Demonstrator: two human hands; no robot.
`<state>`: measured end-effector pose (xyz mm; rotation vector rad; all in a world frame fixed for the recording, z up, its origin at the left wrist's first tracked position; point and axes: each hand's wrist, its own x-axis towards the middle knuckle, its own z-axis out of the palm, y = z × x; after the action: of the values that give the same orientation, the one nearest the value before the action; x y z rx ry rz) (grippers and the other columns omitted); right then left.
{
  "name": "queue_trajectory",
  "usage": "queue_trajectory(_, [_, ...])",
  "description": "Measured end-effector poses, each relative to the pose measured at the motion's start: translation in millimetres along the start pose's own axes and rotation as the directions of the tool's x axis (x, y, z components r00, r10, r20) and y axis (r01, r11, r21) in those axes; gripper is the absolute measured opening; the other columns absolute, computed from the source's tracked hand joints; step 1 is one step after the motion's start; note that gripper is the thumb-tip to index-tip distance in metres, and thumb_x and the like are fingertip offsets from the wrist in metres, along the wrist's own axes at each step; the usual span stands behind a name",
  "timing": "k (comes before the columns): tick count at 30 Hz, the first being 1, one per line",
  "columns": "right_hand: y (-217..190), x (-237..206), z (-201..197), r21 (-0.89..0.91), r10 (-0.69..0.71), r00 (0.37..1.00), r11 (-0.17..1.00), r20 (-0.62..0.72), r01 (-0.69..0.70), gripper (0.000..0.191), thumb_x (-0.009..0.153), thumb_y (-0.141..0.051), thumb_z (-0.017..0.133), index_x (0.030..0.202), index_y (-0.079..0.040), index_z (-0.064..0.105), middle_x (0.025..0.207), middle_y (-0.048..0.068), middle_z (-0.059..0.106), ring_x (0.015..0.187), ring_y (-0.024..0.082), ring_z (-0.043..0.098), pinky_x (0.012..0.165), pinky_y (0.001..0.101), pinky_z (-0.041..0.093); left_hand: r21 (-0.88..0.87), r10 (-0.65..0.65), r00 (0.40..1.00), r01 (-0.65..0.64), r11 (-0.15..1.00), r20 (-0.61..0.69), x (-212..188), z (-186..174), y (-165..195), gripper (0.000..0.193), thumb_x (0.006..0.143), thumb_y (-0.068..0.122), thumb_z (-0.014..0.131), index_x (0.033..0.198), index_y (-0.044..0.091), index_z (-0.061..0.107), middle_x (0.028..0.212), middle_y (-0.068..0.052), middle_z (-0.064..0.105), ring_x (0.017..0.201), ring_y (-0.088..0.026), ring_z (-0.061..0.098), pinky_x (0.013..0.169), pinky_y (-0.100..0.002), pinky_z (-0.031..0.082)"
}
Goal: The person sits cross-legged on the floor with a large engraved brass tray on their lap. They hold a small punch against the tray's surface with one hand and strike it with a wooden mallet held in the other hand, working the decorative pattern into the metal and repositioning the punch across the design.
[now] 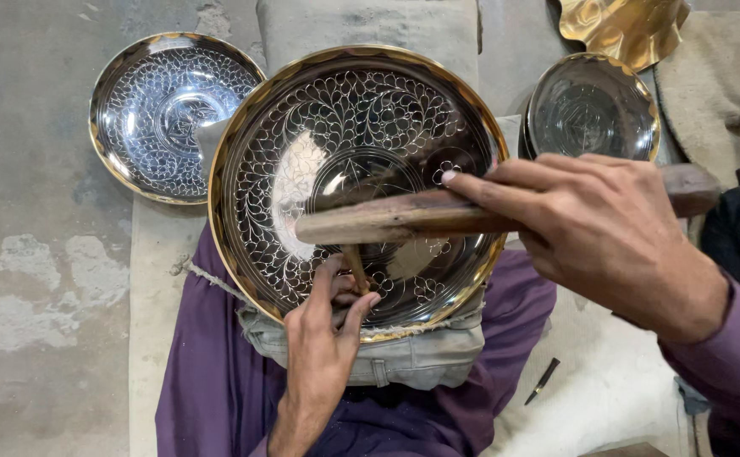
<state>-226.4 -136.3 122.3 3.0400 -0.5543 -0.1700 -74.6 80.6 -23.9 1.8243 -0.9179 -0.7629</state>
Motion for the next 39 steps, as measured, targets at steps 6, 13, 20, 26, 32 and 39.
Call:
queue_trajectory(6, [2, -6, 8, 0.047, 0.020, 0.996, 0.999, 0.085, -0.024, 0.067, 0.084, -0.011, 0.071, 0.146, -0.031, 0.056, 0.109, 0.001, 0.076, 0.078, 0.019, 0.075, 0.069, 0.0349, 0.062, -0.038, -0.048, 0.999, 0.049, 0.998, 0.026, 2, -3, 9, 0.051, 0.088, 0.015, 0.074, 0.134, 0.007, 0.053, 0.095, -0.014, 0.079, 0.084, -0.023, 0.081, 0.065, -0.037, 0.072])
queue_trajectory(13, [7, -23, 19, 0.350, 0.177, 0.982, 0.917, 0.070, -0.190, 0.067, 0.083, -0.012, 0.071, 0.147, -0.022, 0.054, 0.113, 0.007, 0.073, 0.082, 0.020, 0.072, 0.069, 0.0341, 0.060, -0.024, 0.020, 0.996, -0.018, 1.000, 0.092, 7, -7, 8, 0.051, 0.088, 0.013, 0.074, 0.135, 0.006, 0.057, 0.101, -0.016, 0.080, 0.091, -0.026, 0.080, 0.075, -0.042, 0.069])
queue_trajectory(20, [-4, -50, 22, 0.362, 0.278, 0.959, 0.891, 0.047, -0.276, 0.075, 0.077, -0.006, 0.075, 0.147, -0.022, 0.055, 0.117, 0.009, 0.072, 0.098, 0.027, 0.073, 0.081, 0.0401, 0.057, -0.025, 0.094, 0.966, -0.091, 0.996, 0.242, 14, -11, 9, 0.055, 0.089, 0.007, 0.070, 0.142, 0.009, 0.056, 0.107, -0.018, 0.078, 0.099, -0.026, 0.079, 0.081, -0.041, 0.068])
queue_trajectory(26, [-11, -92, 52, 0.598, 0.417, 0.895, 0.762, -0.159, -0.249, 0.079, 0.070, 0.000, 0.074, 0.145, -0.015, 0.054, 0.122, 0.014, 0.069, 0.100, 0.026, 0.072, 0.083, 0.0384, 0.059, -0.029, 0.170, 0.901, -0.172, 0.985, 0.399, 26, -21, 20, 0.055, 0.089, 0.005, 0.069, 0.143, 0.008, 0.055, 0.109, -0.016, 0.078, 0.094, -0.024, 0.080, 0.081, -0.040, 0.064])
queue_trajectory(32, [-41, -146, 114, 0.651, 0.696, 0.709, 0.589, -0.108, -0.479, 0.054, 0.080, -0.003, 0.081, 0.129, -0.016, 0.063, 0.098, 0.007, 0.075, 0.078, 0.020, 0.073, 0.070, 0.0356, 0.059, 0.019, 0.192, 0.806, -0.244, 0.970, 0.560, 40, -28, 36, 0.058, 0.087, 0.009, 0.071, 0.143, 0.011, 0.055, 0.098, -0.011, 0.078, 0.080, -0.023, 0.077, 0.073, -0.041, 0.060])
queue_trajectory(39, [-77, -158, 152, 0.872, 0.784, 0.560, 0.444, -0.267, -0.206, 0.060, 0.090, -0.001, 0.073, 0.142, -0.025, 0.057, 0.107, 0.004, 0.072, 0.089, 0.017, 0.073, 0.082, 0.0283, 0.062, 0.001, 0.287, 0.666, -0.397, 0.918, 0.689, 54, -28, 35, 0.056, 0.086, 0.007, 0.070, 0.140, 0.016, 0.058, 0.099, -0.008, 0.079, 0.081, -0.023, 0.077, 0.075, -0.042, 0.059])
